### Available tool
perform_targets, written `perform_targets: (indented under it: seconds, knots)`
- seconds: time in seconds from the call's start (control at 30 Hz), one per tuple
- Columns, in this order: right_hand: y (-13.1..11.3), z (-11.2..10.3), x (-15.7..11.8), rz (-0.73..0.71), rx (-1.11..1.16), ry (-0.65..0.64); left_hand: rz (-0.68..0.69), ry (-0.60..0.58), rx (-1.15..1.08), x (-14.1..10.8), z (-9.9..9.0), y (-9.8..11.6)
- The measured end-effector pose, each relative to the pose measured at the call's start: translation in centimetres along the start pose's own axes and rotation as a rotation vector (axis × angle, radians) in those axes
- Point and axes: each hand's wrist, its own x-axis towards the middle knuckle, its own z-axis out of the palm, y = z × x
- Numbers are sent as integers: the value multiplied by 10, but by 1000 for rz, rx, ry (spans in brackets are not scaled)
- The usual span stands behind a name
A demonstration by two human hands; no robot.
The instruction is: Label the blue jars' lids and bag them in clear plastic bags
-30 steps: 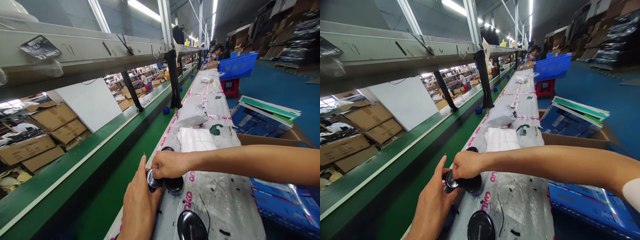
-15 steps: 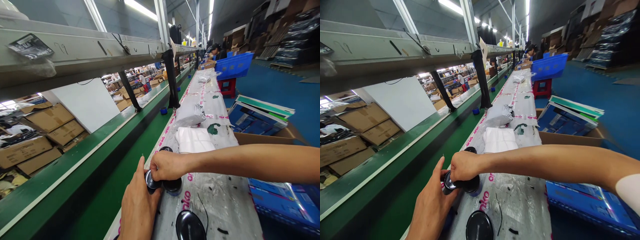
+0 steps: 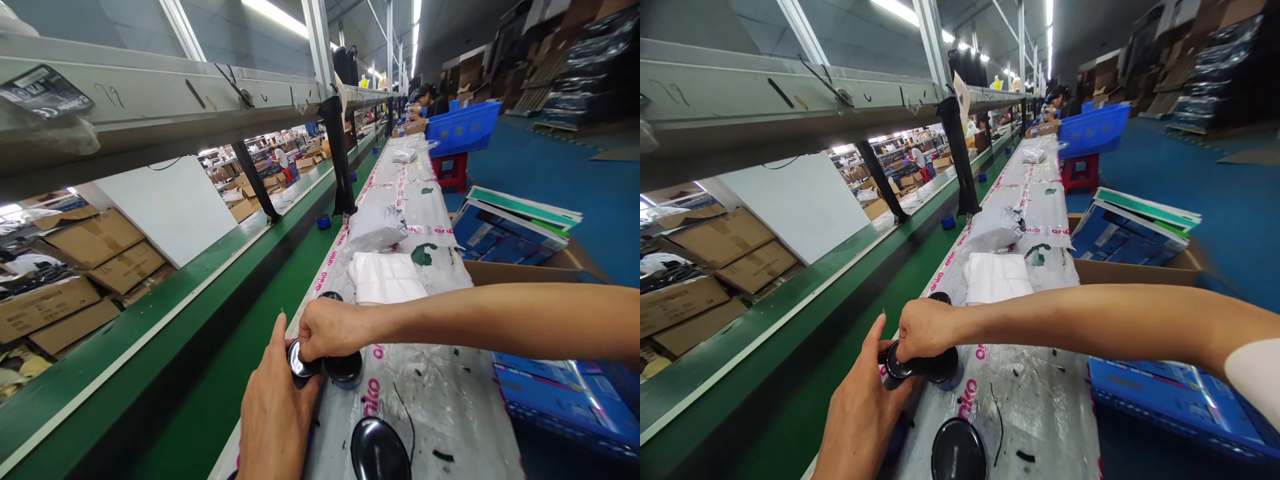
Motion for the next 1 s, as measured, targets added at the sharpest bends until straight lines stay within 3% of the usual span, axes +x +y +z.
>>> perform_targets:
  seconds: [0.27, 0.43, 0.53, 0.63, 0.7, 0.87, 1.0]
  knots:
    - [5, -3, 7, 29, 72, -54, 9, -26, 2, 0, -2, 1]
    - [17, -1, 18, 53, 257, -160, -39, -54, -45, 4, -6, 0]
    - [16, -6, 17, 59, 328, -125, -64, -73, -145, 8, -15, -8]
    - [9, -13, 10, -70, 421, 60, -19, 1, -339, 10, -28, -17]
    - [3, -15, 6, -154, 531, 117, -46, 21, -507, 7, -37, -19]
    - [-11, -10, -1, -196, 726, 19, -102, -35, -754, -9, -52, -7]
    - [-19, -5, -6, -223, 729, 6, -98, -51, -834, -22, -57, 1]
